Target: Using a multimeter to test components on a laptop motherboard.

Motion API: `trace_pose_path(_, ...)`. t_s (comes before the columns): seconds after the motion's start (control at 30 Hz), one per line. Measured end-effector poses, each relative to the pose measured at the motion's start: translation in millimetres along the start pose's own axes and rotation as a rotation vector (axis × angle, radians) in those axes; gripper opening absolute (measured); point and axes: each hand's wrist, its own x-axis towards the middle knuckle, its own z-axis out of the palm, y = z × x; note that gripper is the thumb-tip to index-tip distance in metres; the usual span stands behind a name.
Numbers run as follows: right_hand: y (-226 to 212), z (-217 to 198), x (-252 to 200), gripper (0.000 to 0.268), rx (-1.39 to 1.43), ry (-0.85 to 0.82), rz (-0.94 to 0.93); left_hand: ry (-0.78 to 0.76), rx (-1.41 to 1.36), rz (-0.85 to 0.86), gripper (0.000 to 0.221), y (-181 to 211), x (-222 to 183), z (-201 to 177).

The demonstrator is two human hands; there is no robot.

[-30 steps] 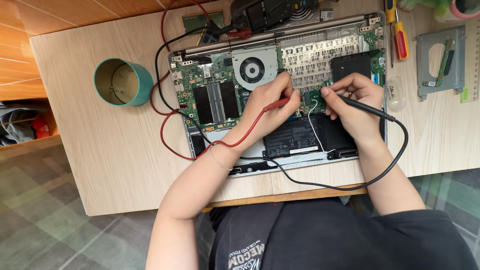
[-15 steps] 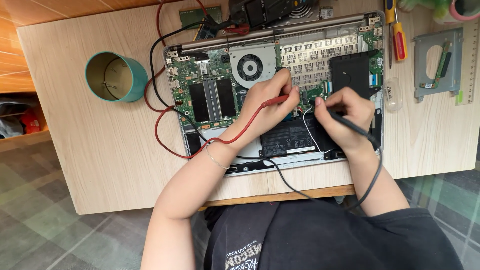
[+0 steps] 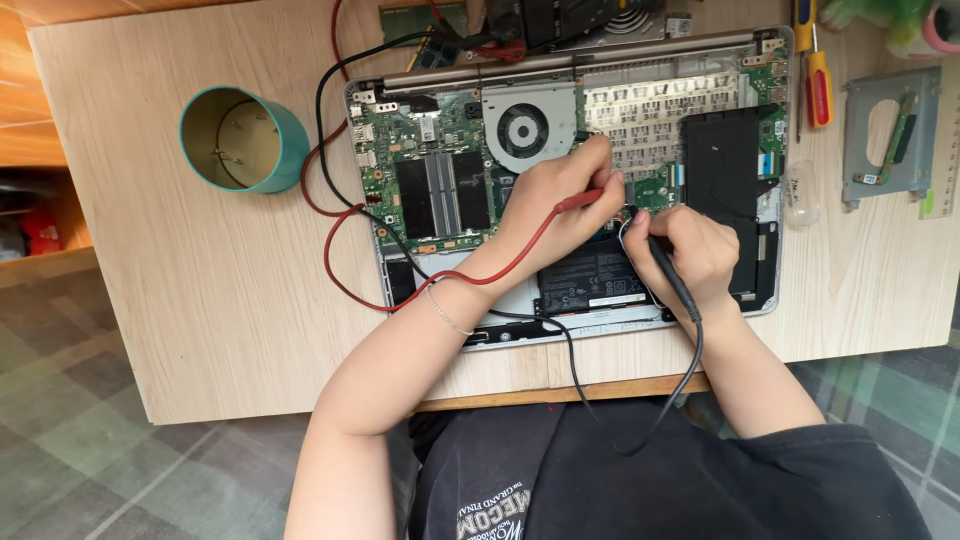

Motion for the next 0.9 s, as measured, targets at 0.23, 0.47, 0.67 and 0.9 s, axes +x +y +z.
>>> trace_pose_path(0.23,-9.9,0.7,1.2,0.030,-0.110,-0.026,-0.062,0.002,0.017,0.028,0.019,-3.3,-1.2,2.7)
trace_pose_path(0.47,-25.5,2.5,9.2,0.030,-0.129,-0.020,-0.010,0.003,0.062,0.070,0.020,-1.1,-2.0,2.4)
trace_pose_path(0.67,-28.5,5.2,10.7,0.030,-0.194,0.004,-0.052,0.003,0.052,0.029,0.019,1.1,-1.5,0.8)
trace_pose_path(0.9,-27.8,5.6,10.0,0.029,-0.184,0.002,-0.050,0.001,0.087,0.007,0.020,-0.5,-2.8,4.2)
